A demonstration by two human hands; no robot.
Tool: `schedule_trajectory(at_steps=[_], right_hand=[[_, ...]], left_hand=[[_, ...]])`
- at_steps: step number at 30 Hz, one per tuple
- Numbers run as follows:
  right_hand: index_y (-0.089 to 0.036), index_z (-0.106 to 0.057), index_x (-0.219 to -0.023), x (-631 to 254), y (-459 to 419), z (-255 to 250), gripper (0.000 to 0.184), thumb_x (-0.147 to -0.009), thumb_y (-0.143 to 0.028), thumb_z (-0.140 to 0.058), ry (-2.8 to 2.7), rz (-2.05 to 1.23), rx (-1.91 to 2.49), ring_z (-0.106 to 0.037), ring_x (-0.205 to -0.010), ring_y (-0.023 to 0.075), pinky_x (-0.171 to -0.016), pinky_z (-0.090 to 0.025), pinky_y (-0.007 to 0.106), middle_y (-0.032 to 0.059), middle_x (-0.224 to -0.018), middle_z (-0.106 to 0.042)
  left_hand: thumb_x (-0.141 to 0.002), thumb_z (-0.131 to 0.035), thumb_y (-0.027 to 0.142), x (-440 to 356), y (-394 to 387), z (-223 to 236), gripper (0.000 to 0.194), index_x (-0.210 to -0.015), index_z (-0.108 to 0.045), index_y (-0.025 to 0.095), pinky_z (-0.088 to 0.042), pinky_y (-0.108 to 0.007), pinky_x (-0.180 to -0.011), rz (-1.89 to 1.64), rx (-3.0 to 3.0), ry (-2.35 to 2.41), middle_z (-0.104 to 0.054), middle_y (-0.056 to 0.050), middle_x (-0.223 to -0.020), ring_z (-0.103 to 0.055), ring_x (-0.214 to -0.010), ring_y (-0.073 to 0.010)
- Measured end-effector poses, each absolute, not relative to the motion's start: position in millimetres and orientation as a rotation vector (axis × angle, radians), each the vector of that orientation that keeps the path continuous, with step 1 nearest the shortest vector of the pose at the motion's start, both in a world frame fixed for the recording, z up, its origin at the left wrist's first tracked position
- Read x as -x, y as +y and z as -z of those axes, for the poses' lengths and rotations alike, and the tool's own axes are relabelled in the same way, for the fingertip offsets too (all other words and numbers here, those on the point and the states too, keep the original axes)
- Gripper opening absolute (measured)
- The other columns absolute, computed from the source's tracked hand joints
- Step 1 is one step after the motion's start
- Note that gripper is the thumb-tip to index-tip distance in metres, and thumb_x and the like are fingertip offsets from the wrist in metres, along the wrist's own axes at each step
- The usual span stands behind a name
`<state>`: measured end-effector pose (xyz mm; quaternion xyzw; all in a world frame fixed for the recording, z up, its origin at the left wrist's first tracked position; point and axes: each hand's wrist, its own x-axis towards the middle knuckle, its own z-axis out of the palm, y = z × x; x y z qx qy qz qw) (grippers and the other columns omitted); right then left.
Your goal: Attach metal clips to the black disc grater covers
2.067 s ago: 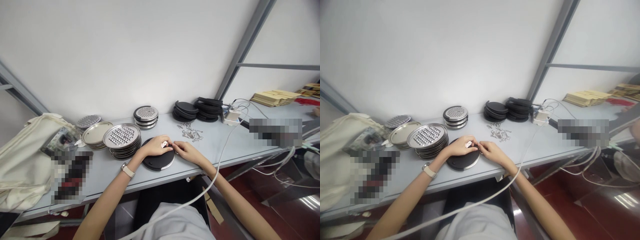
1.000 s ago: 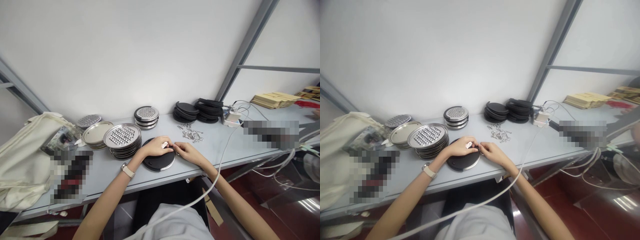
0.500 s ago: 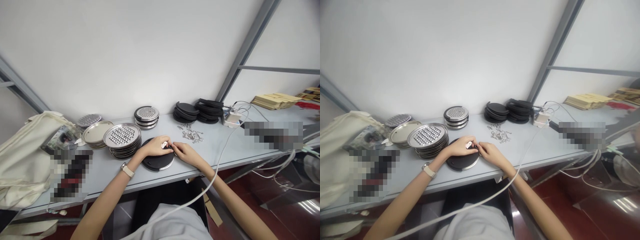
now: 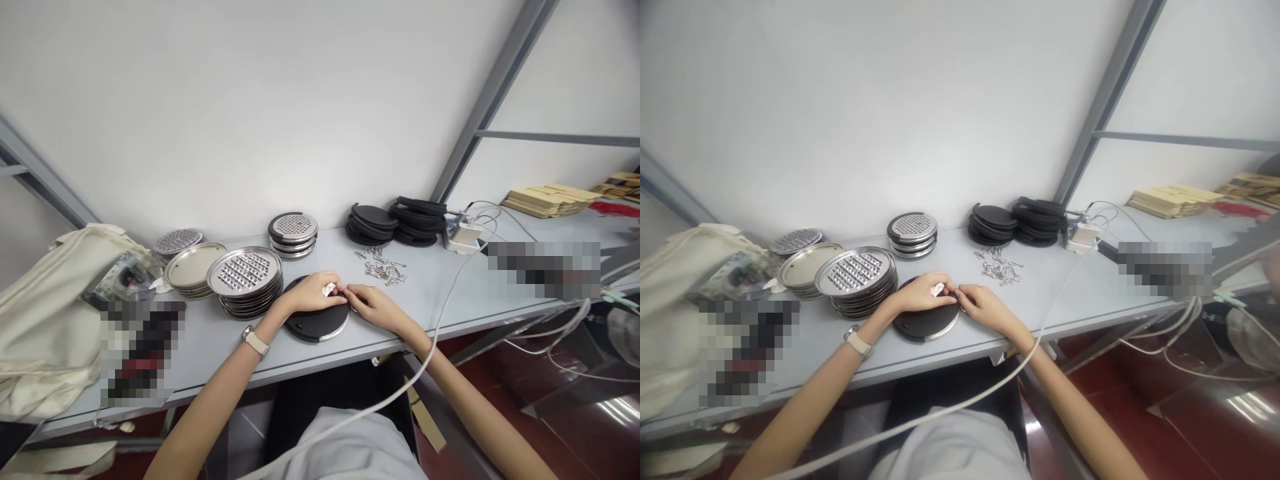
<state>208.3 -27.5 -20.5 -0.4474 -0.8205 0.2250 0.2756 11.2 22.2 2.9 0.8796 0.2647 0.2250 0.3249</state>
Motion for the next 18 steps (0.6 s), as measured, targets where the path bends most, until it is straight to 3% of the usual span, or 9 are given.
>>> schedule_trajectory(at_steps=[6,18], right_hand=[[-0.019,-0.044,-0.068,-209.5,-27.7,22.1,0.029,-0.095,-0.028,-0.038,-2.204,-0.633,1.199,-0.043,-0.058,0.0118,-0.058,-0.031,0.024,-0.0027,-0.061,-0.047],[-0.019,-0.042,-0.067,-209.2,-27.8,23.9,0.029,-0.093,-0.029,-0.038,-2.168,-0.659,1.21,-0.042,-0.058,0.012,-0.057,-0.033,0.024,-0.0029,-0.061,-0.045]], left_hand=[[-0.078,-0.066,0.029,-11.0,22.8,-1.5,0.013,-0.082,-0.061,0.017,-0.043,-0.025,-0.071,-0.579,-2.296,0.691,-0.059,0.0,-0.082,-0.056,-0.074,-0.0126],[-0.077,-0.067,0.03,-11.4,21.9,-2.3,0.015,-0.08,-0.061,0.016,-0.043,-0.025,-0.07,-0.592,-2.282,0.7,-0.058,0.0,-0.081,-0.054,-0.073,-0.0122]])
